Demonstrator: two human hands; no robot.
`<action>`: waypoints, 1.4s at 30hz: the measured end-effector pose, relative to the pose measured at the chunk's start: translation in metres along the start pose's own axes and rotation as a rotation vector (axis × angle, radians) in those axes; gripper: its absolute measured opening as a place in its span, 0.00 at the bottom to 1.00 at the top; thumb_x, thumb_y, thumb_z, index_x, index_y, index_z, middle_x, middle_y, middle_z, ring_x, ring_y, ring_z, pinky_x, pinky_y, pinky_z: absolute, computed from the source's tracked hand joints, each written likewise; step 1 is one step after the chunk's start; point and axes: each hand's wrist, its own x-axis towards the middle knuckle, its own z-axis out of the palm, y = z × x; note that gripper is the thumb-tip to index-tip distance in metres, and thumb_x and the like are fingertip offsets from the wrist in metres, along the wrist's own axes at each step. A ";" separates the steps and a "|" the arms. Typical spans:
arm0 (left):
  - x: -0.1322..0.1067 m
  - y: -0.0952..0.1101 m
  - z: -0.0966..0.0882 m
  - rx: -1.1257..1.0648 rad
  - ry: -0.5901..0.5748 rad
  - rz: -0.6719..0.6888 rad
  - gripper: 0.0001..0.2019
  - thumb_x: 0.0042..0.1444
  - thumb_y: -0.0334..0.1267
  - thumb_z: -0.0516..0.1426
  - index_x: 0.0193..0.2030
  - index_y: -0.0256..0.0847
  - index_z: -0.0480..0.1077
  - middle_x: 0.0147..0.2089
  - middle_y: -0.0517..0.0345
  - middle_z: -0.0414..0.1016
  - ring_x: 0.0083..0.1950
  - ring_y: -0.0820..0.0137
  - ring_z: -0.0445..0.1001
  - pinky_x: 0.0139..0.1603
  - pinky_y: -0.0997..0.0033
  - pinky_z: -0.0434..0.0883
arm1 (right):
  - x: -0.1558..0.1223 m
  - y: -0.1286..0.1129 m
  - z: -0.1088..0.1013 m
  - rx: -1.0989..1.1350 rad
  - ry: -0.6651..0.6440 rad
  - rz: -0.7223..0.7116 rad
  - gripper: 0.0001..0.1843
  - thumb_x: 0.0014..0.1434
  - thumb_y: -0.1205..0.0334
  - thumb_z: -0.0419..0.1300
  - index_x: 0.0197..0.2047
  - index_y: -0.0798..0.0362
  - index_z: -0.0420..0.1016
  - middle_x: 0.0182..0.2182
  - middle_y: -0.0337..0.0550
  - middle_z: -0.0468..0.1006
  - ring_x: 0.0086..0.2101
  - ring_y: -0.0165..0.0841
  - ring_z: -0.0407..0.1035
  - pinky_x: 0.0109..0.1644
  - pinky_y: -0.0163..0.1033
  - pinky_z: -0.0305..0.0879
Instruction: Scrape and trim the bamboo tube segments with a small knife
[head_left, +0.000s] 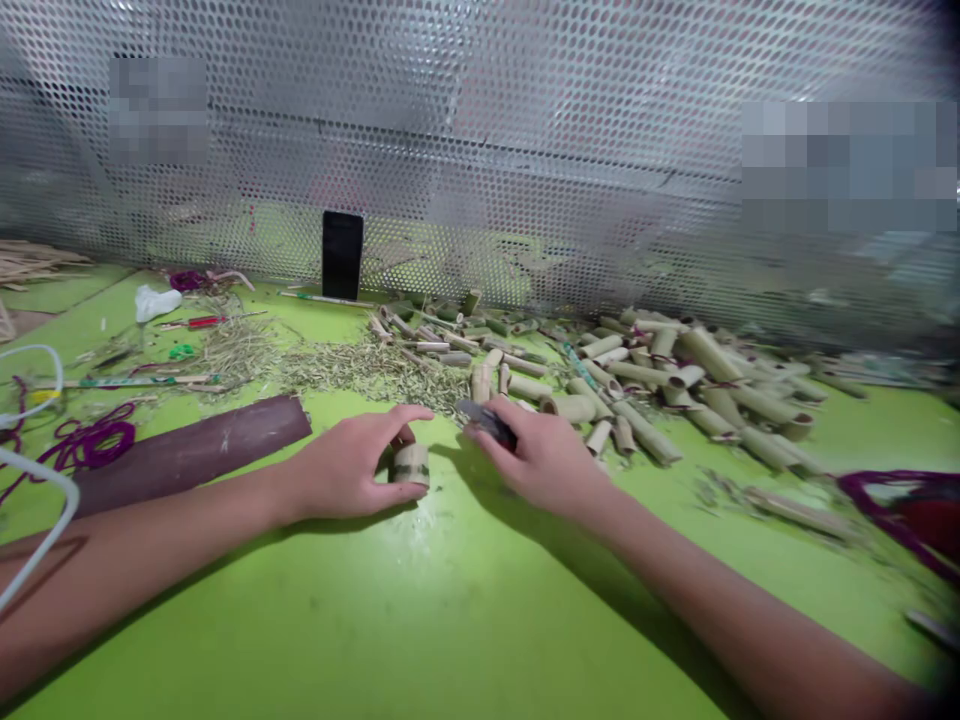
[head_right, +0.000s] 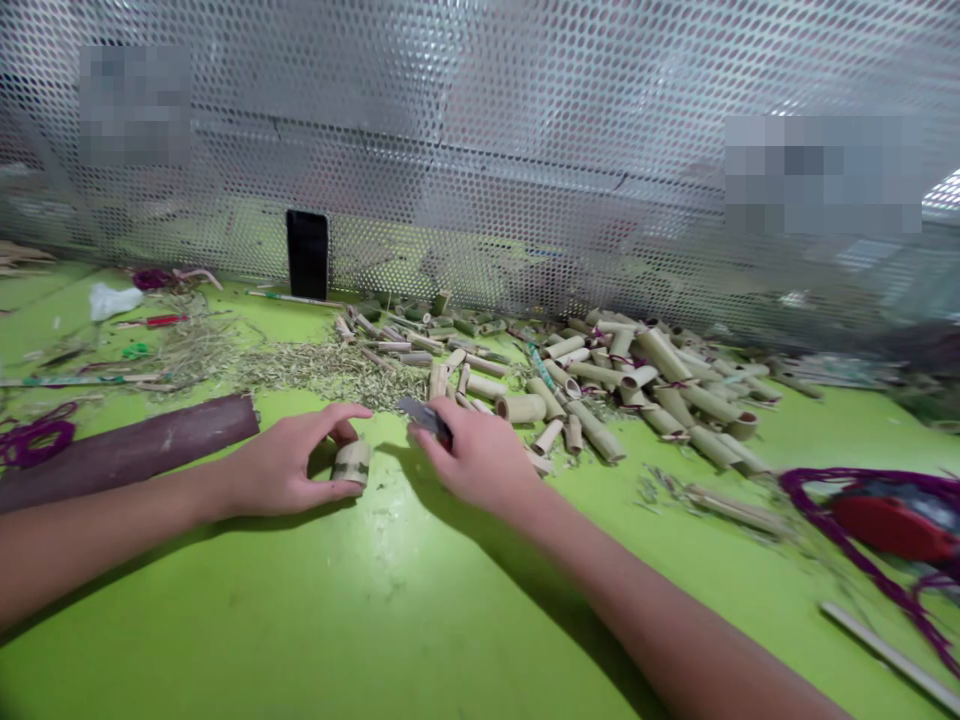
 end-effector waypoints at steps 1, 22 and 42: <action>0.000 -0.001 0.000 -0.006 0.001 0.002 0.32 0.62 0.49 0.64 0.69 0.43 0.61 0.49 0.48 0.81 0.45 0.58 0.80 0.45 0.58 0.74 | -0.004 -0.006 0.001 0.016 -0.039 -0.039 0.15 0.72 0.54 0.50 0.41 0.53 0.72 0.26 0.43 0.77 0.22 0.34 0.67 0.26 0.38 0.58; 0.003 -0.009 0.004 0.079 0.051 0.213 0.12 0.66 0.46 0.61 0.50 0.41 0.72 0.44 0.53 0.78 0.44 0.62 0.75 0.44 0.64 0.71 | -0.017 -0.048 0.004 -0.178 -0.286 -0.072 0.09 0.75 0.62 0.52 0.41 0.52 0.70 0.28 0.43 0.79 0.24 0.32 0.69 0.26 0.35 0.51; 0.003 -0.011 0.002 -0.007 0.012 0.181 0.21 0.65 0.46 0.63 0.61 0.43 0.71 0.50 0.51 0.79 0.48 0.61 0.77 0.50 0.61 0.73 | -0.023 -0.030 0.001 0.033 -0.294 -0.156 0.13 0.73 0.57 0.51 0.40 0.52 0.72 0.29 0.44 0.78 0.26 0.34 0.68 0.30 0.37 0.57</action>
